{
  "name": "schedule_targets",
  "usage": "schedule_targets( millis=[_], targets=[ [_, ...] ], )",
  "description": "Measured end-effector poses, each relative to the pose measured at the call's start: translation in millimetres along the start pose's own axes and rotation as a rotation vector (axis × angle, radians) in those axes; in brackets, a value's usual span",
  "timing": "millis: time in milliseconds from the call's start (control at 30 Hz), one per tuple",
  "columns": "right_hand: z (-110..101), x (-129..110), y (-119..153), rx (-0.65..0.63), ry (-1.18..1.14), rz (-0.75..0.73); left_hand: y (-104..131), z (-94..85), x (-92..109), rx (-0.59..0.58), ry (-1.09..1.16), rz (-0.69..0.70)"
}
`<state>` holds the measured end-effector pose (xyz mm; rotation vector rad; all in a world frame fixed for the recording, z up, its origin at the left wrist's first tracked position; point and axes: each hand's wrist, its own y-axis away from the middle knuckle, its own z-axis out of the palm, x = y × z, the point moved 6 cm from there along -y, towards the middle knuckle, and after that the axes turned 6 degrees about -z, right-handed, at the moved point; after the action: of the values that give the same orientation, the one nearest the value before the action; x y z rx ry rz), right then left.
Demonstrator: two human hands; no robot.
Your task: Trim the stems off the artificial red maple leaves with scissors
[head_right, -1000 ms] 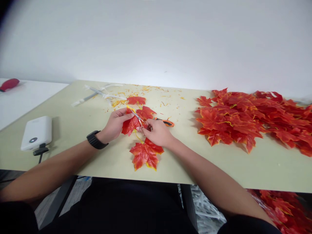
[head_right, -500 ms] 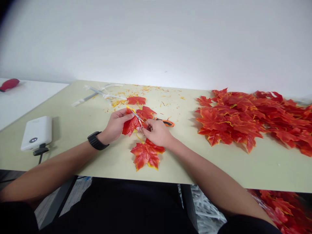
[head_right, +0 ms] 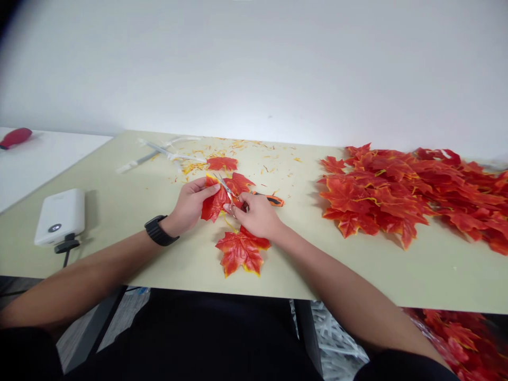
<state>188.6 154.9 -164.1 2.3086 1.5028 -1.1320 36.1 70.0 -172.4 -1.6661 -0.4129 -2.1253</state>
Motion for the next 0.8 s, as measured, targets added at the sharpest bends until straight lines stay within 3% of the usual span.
schedule_targets(
  millis=[800],
  targets=[
    [-2.1, -3.3, -0.6, -0.066, 0.087, -0.032, -1.3, -1.9, 0.8, 0.009, -0.036, 0.052]
  ],
)
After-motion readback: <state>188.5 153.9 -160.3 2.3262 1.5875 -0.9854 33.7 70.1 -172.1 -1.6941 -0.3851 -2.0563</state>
